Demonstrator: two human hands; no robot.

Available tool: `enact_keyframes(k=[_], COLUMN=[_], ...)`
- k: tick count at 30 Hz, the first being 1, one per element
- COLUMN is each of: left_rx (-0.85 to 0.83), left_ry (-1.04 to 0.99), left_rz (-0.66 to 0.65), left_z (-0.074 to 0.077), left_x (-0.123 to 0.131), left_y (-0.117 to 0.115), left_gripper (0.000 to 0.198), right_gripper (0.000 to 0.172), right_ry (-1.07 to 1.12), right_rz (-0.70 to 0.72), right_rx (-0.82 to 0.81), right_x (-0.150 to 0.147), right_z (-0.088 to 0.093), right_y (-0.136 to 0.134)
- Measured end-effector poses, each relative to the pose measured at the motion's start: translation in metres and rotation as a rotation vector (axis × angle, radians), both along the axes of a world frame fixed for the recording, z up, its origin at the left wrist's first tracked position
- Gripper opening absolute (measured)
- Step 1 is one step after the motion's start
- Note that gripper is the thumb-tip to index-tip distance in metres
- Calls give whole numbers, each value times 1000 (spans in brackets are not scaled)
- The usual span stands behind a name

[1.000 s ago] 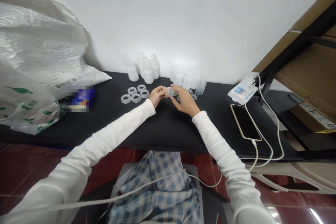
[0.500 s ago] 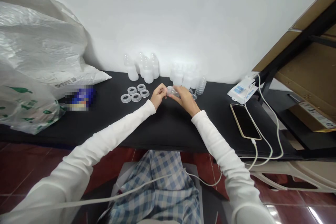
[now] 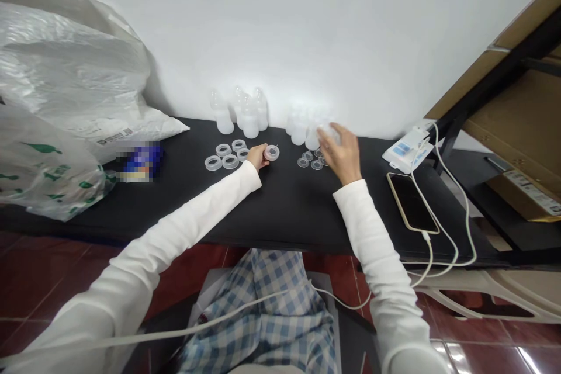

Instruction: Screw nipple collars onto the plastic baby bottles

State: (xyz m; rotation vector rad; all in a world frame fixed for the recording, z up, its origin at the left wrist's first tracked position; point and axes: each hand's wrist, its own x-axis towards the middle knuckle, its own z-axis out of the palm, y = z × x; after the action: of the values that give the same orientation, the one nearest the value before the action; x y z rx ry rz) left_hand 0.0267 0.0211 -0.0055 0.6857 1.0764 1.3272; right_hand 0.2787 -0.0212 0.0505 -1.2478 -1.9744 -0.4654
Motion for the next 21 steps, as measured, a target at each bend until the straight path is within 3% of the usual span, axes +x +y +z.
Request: enact_keyframes(k=[5, 8, 11, 15, 18, 21], left_rx=[-76, -86, -90, -95, -99, -99], left_ry=[109, 114, 122, 129, 136, 141], left_rz=[60, 52, 47, 39, 42, 44], left_z=[7, 10, 12, 14, 16, 17], left_x=[6, 7, 5, 5, 6, 7], left_y=[-5, -7, -8, -10, -10, -11], left_gripper=[24, 23, 22, 24, 25, 26], right_gripper=[56, 65, 69, 75, 74, 66], right_ry=[245, 282, 199, 126, 145, 209], right_rz=[-528, -707, -651, -549, -542, -455], right_rx=[-100, -441, -755, -839, -724, -426], right_x=[38, 50, 52, 50, 47, 41], right_z=[7, 0, -10, -17, -14, -9], right_y=[10, 15, 17, 18, 18, 18])
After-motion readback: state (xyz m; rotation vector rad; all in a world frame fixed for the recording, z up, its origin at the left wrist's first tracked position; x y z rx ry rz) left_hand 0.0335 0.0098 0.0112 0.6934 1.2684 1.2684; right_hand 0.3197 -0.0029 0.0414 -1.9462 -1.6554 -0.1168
